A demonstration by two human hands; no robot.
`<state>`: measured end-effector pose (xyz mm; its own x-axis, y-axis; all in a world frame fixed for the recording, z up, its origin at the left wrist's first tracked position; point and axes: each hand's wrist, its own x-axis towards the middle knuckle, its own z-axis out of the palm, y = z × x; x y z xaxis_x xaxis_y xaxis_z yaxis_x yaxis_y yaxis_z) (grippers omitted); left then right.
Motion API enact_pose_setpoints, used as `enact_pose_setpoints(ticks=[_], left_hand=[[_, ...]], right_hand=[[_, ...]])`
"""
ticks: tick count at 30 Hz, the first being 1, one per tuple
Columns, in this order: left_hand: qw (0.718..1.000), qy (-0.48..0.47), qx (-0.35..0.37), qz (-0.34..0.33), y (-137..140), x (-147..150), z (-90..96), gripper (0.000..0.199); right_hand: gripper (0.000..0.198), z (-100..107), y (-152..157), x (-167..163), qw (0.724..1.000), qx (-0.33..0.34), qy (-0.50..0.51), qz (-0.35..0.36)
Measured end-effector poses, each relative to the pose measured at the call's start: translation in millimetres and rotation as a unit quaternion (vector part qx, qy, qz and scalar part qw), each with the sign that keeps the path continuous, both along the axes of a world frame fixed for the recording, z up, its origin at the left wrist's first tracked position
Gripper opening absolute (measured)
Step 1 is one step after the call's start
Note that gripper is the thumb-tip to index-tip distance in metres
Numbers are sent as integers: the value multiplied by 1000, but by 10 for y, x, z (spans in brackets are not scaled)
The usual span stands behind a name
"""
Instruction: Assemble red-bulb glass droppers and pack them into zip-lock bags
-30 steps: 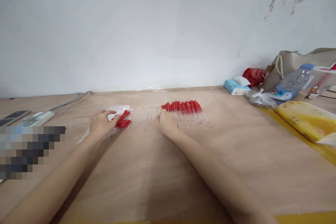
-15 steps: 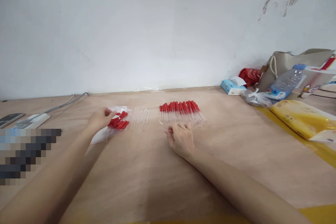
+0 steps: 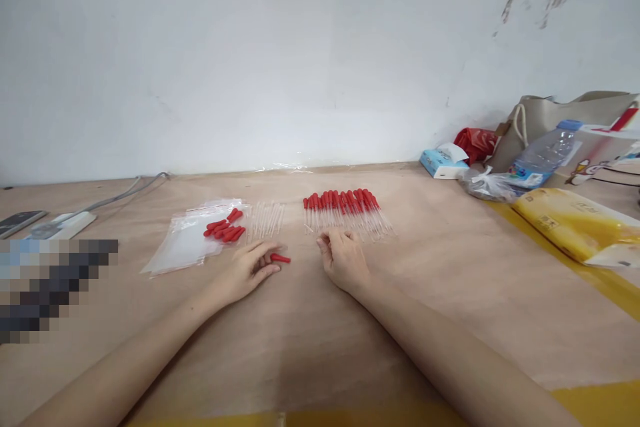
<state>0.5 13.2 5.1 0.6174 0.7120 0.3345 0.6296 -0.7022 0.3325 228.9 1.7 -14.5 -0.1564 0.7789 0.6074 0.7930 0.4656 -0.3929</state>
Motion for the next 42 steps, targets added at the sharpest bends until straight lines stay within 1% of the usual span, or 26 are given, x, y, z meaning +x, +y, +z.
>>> enact_pose_setpoints(ticks=[2,4,6,8,12,16,23,26,31,34,38,42], left_hand=[[998,-43,-34,-17,17,5,-19,21],[997,-65,-44,-23,32,10,-23,17],[995,-87,-44,-13,26,25,-26,16],[992,-113,-55,11,1,42,-37,15],[978,-163,-111,61,-54,54,-74,15],[967,-200,-146,62,-56,45,-115,16],[951,-255,-163,60,-41,70,-152,18],[949,-258,-171,54,-51,87,-149,20],[954,-252,-151,61,-71,82,-149,18],[956,-240,-158,51,-101,72,-139,18],[963,-208,-167,34,-151,71,-99,18],[973,-178,-145,17,-189,93,-51,15]], right_hand=[[14,-1,4,6,1000,0,-5,5],[15,-4,12,11,1000,7,-10,16],[18,-5,14,15,999,15,-20,39],[21,2,4,13,997,16,-39,69],[22,30,-52,-9,992,3,-68,107],[23,45,-91,-50,990,-7,-63,127],[24,46,-101,-95,989,-24,-46,138],[23,41,-102,-89,988,-22,-41,150],[21,36,-88,-71,979,-24,-55,195],[21,44,-69,-50,975,-16,-71,209],[22,60,-48,-10,973,7,-105,206],[22,59,-64,-16,974,29,-122,186]])
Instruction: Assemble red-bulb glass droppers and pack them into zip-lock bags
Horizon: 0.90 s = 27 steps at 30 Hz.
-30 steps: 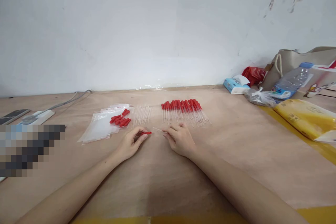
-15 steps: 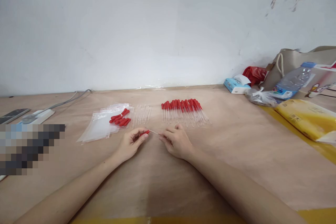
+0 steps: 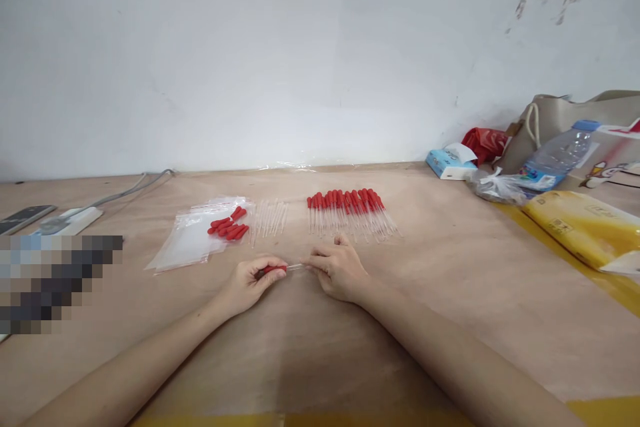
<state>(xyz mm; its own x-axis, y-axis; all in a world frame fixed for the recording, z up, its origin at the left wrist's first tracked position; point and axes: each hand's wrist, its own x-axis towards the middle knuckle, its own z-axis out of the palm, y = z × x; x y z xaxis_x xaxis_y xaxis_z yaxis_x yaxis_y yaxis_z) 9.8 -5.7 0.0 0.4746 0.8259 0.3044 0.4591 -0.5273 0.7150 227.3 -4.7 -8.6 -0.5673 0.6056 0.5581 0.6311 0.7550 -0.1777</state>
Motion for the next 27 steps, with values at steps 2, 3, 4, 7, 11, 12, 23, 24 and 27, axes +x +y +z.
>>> enact_pose_setpoints(ticks=[2,3,4,7,11,12,23,24,27], left_hand=[[1000,12,16,0,-13,11,17,15],[1000,17,23,0,-17,15,23,15],[999,20,29,-2,-21,17,27,15],[999,22,40,-14,-25,16,24,15],[998,28,48,-24,-11,2,-3,14],[998,31,51,-26,-4,-2,-7,13],[977,-14,149,152,128,-62,-7,39],[977,-17,130,170,150,-75,-34,37],[984,-5,68,164,200,-112,-108,27]], right_hand=[[22,-4,-21,-32,1000,4,2,-6],[22,-5,-32,-52,1000,1,3,-7],[22,-6,-42,-73,1000,-4,4,-7],[23,-9,-56,-125,999,-31,9,-6],[24,-21,-48,-150,998,-60,0,-4],[24,-18,-48,-150,998,-64,-5,-4],[22,345,104,-170,967,-195,-32,-159],[23,365,185,-194,958,-217,-9,-189],[27,376,471,-327,935,-212,13,-283]])
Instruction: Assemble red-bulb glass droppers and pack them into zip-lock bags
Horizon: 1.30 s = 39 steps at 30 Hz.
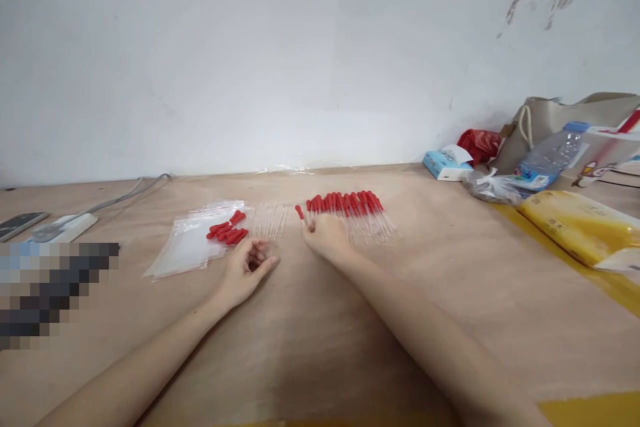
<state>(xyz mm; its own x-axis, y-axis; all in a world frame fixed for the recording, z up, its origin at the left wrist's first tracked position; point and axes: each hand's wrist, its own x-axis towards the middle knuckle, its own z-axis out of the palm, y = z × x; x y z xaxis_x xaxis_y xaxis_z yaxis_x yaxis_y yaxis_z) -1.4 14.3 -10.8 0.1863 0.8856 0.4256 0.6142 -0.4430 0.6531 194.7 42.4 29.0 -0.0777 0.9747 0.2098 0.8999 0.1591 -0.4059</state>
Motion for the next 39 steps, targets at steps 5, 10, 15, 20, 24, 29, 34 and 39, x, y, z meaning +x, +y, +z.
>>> enact_pose_setpoints(ticks=[5,10,15,20,24,29,34,39], left_hand=[[998,44,-5,-34,1,-33,-12,20],[996,69,-4,-50,-11,-31,-4,16],[996,74,4,-43,-59,22,30,14],[974,95,124,164,210,-171,363,13],[939,234,-50,248,777,-508,651,18],[920,273,-174,222,1293,-655,692,14],[910,279,-221,214,1371,-578,635,11],[911,271,-227,214,1351,-579,644,21]], right_hand=[[23,-105,379,-271,994,11,-65,-90],[28,-183,491,-317,988,-4,-93,-124],[35,-148,460,-354,989,25,-95,-107],[33,-125,471,-559,994,-5,-65,-86],[31,-107,522,-684,992,-57,-34,-106],[26,-43,552,-741,990,-96,-22,-99],[29,-26,562,-789,990,-102,-16,-97],[27,-7,544,-803,992,-97,-9,-85]])
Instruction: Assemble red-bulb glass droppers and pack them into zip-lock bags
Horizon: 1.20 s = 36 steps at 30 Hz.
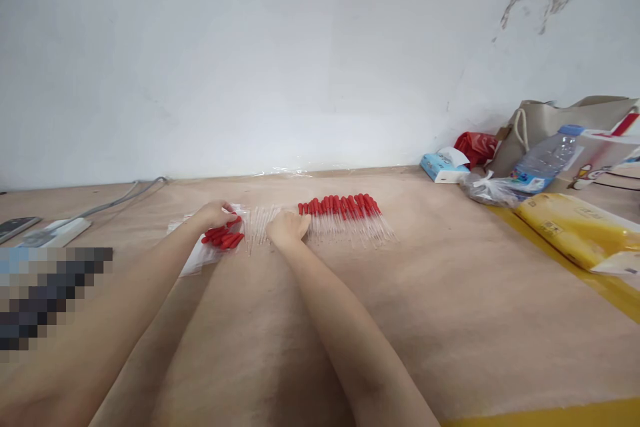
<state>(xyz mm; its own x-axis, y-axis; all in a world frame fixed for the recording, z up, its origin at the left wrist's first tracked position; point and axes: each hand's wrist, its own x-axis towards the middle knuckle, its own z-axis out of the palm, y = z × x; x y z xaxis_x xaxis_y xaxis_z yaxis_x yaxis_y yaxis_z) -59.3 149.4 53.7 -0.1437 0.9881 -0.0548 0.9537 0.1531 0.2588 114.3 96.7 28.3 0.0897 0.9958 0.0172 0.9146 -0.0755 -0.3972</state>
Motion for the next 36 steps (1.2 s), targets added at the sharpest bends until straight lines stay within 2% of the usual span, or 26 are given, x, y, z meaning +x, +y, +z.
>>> enact_pose_setpoints(ticks=[3,8,11,15,18,22,26,27,28,31,34,36], left_hand=[[1000,0,19,4,-10,-46,9,29],[1000,-6,27,-2,-35,-116,4,24],[999,-11,33,-10,-45,-117,-15,23],[998,-16,54,-19,-55,-87,-54,13],[996,-22,87,-21,-68,-71,-60,10],[986,-41,159,-20,-156,-30,-12,11],[969,-94,226,-44,-493,170,-68,16],[965,-122,221,-65,-621,249,-121,18],[953,-201,203,-100,-756,333,-187,20],[901,-359,152,-190,-1133,568,-414,28],[868,-428,137,-212,-1353,697,-580,21],[858,-446,123,-221,-1400,718,-632,18]], right_hand=[[29,39,-95,93,1000,21,0,13],[26,53,-411,481,994,104,-21,27],[16,-42,-601,744,987,144,1,69],[12,-259,-765,973,968,193,67,149],[17,-374,-835,1045,947,247,101,178],[29,-387,-892,1079,931,290,102,197],[21,-355,-931,1088,924,301,118,205],[19,-354,-942,1085,925,296,123,204],[18,-354,-954,1081,926,290,125,204],[17,-358,-993,1063,927,277,119,224],[18,-353,-1029,1045,921,274,100,259],[19,-348,-1046,1036,917,276,86,275]])
